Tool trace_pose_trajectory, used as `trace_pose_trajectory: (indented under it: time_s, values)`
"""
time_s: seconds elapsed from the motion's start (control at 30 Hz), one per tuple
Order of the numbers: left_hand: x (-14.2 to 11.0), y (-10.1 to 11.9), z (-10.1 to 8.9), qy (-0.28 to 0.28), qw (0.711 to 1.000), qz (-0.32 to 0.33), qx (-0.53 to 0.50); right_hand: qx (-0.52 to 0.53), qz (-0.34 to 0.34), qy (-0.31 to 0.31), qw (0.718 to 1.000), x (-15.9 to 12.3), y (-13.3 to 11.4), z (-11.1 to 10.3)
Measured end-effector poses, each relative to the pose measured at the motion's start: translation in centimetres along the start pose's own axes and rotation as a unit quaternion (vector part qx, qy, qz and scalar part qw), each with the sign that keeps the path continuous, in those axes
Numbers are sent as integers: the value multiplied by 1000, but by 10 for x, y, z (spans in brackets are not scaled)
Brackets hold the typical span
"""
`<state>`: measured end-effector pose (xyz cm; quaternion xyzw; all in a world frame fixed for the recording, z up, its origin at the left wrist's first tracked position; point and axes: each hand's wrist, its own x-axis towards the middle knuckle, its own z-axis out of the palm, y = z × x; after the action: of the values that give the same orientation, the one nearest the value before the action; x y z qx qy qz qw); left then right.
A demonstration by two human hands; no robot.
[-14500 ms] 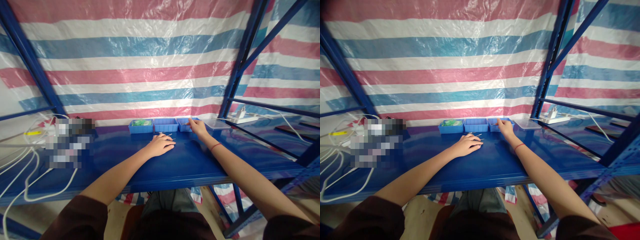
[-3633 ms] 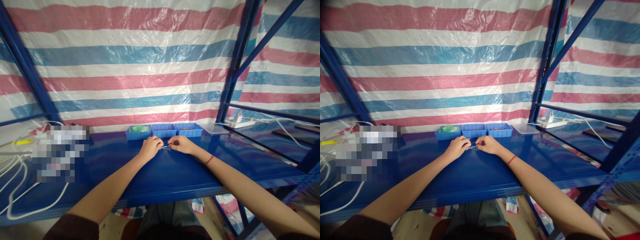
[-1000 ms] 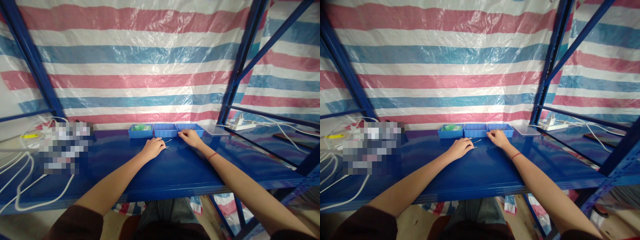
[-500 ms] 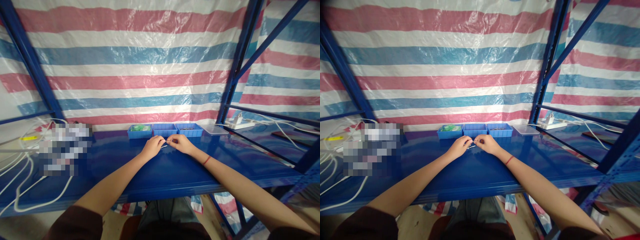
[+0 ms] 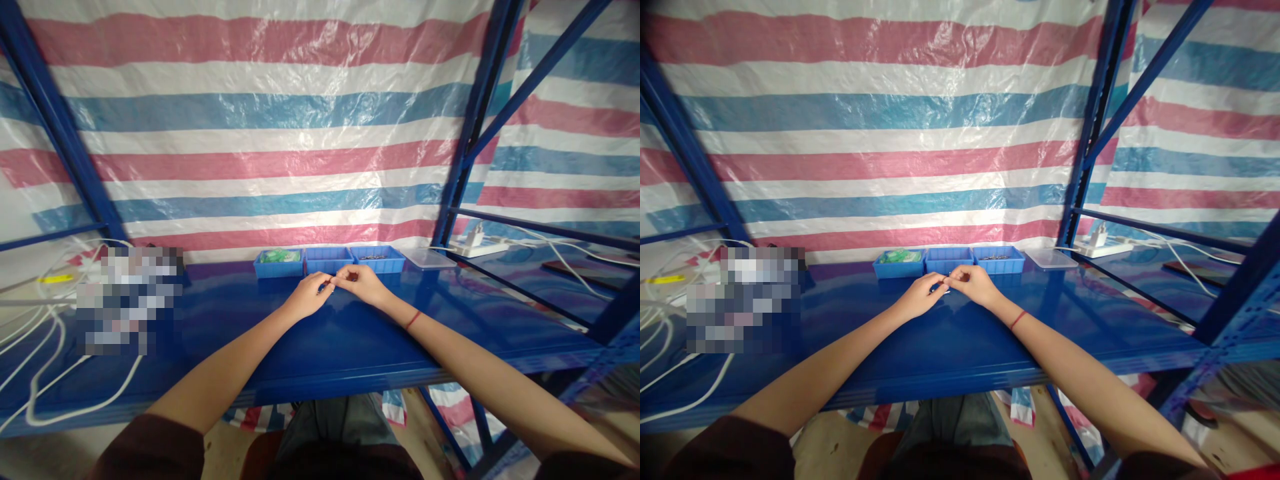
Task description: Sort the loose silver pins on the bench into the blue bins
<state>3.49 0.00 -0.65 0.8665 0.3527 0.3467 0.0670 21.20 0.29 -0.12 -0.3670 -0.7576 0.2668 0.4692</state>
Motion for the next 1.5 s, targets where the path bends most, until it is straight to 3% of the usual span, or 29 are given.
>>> trace_pose_trajectory:
  time_s: [0.23,0.53,0.93,1.0,1.1,1.3,1.5]
  values:
    - [0,-2,-2,6,999,2,-31,16,-19,12,1000,-1,-5,2]
    - [2,-3,-2,62,997,-31,-44,25,-44,23,998,-2,-7,0]
    - [2,-1,-4,98,993,-42,-54,-99,-55,16,993,1,1,-7]
    - [2,-1,-4,97,992,-46,-60,-83,-33,30,996,4,6,-10]
    - [1,-2,-3,89,994,-52,-40,-25,32,99,994,10,16,-18]
    - [-2,-4,-6,21,992,-45,113,58,156,282,945,16,33,-47]
    - [-4,-2,-9,-44,982,-84,166,69,211,295,929,15,42,-58]
